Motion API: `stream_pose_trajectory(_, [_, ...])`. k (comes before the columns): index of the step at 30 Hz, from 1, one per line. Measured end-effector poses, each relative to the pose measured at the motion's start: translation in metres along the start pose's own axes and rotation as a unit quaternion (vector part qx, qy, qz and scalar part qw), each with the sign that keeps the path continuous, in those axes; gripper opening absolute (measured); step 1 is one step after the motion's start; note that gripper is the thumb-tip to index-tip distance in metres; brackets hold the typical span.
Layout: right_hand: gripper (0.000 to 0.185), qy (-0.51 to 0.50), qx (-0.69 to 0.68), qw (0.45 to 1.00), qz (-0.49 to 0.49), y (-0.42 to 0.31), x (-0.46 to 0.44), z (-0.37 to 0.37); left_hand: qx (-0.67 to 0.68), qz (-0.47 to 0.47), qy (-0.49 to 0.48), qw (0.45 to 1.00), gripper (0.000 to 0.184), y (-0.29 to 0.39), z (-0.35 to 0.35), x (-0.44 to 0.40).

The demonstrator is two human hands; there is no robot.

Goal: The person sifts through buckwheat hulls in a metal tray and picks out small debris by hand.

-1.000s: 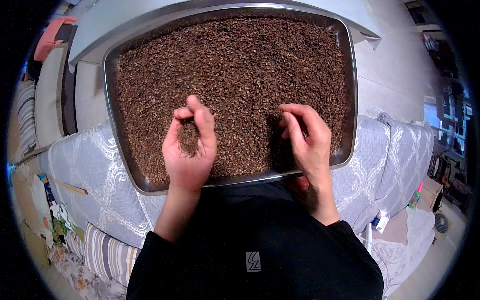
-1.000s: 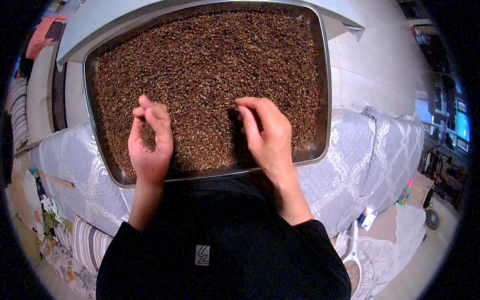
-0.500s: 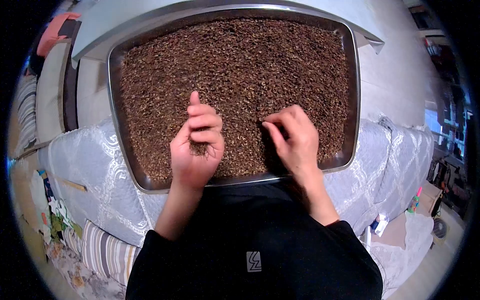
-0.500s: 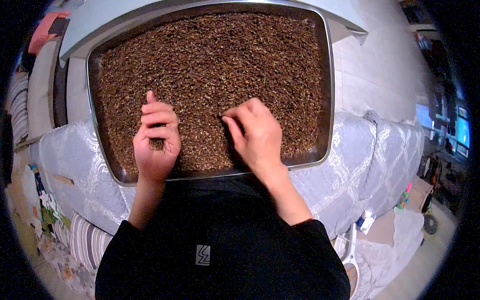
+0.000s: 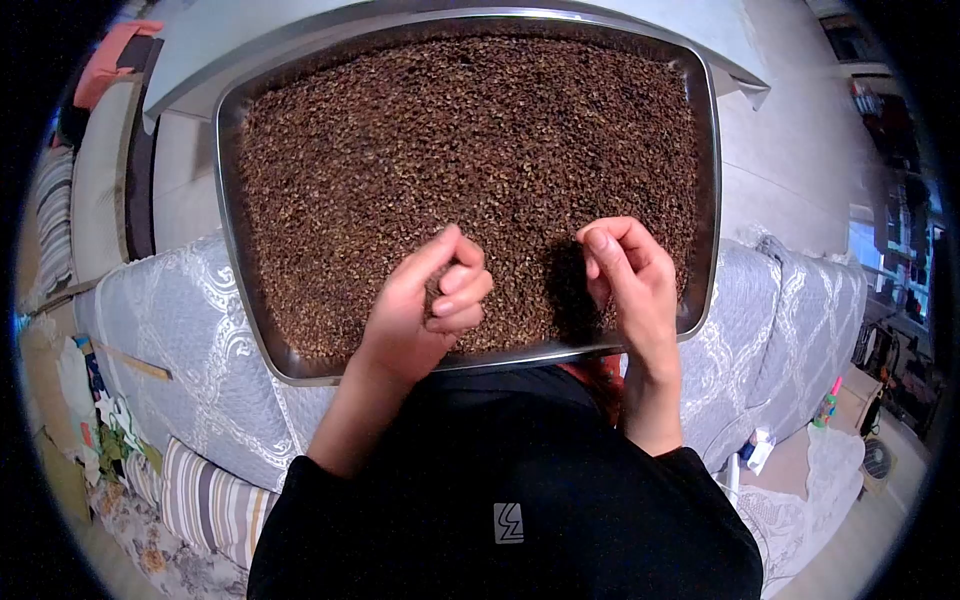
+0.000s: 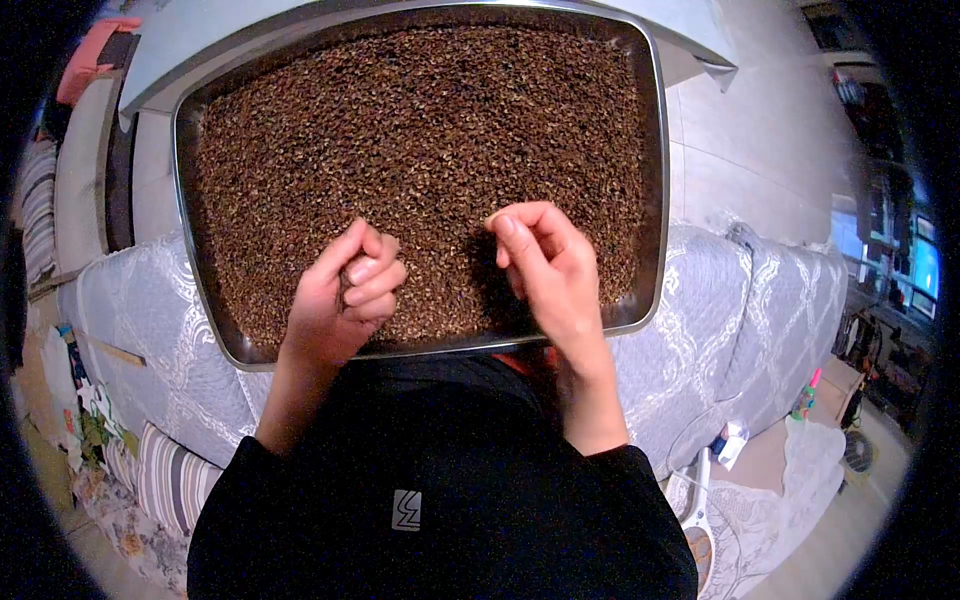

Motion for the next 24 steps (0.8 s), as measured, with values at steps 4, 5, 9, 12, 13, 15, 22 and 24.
stream_pose_trajectory(4, [0.011,-0.004,0.079,0.97,0.229,-0.014,0.028,-0.025,-0.05,0.018,0.033,0.998,0.031,-0.016,-0.007,-0.002])
stream_pose_trajectory(5, [0.013,-0.043,0.107,0.938,0.326,-0.021,0.034,-0.032,-0.05,0.029,0.071,0.996,0.032,-0.02,-0.009,-0.002])
stream_pose_trajectory(9, [0.016,-0.032,0.131,0.929,0.345,-0.03,0.026,-0.033,-0.043,0.036,0.064,0.996,0.031,-0.03,-0.012,-0.005])
stream_pose_trajectory(12, [0.011,0.118,0.237,0.868,0.421,-0.02,-0.008,-0.018,0.085,0.091,-0.005,0.992,0.029,-0.027,-0.007,-0.008])
stream_pose_trajectory(13, [0.011,0.137,0.282,0.848,0.427,-0.019,-0.017,-0.016,0.12,0.104,-0.037,0.987,0.028,-0.024,-0.003,-0.009])
stream_pose_trajectory(15, [0.012,0.109,0.346,0.823,0.437,-0.015,-0.026,-0.017,0.203,0.109,-0.053,0.972,0.024,-0.021,-0.004,-0.01])
stream_pose_trajectory(22, [0.01,0.179,0.288,0.849,0.405,-0.01,-0.043,0.0,0.366,-0.04,0.0,0.93,0.019,0.005,-0.018,-0.001])
stream_pose_trajectory(24, [0.011,0.186,0.243,0.895,0.325,-0.006,-0.047,0.012,0.396,-0.026,0.023,0.918,0.015,0.015,-0.018,0.002])
Point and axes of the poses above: each hand's wrist, its own x-axis away from the middle knuckle, its own z-axis out of the back of the hand, y = z × x, the point moved 3 cm from there along -x, towards the middle knuckle, and after that the axes turned 14 degrees about y, right-handed, at the moved point
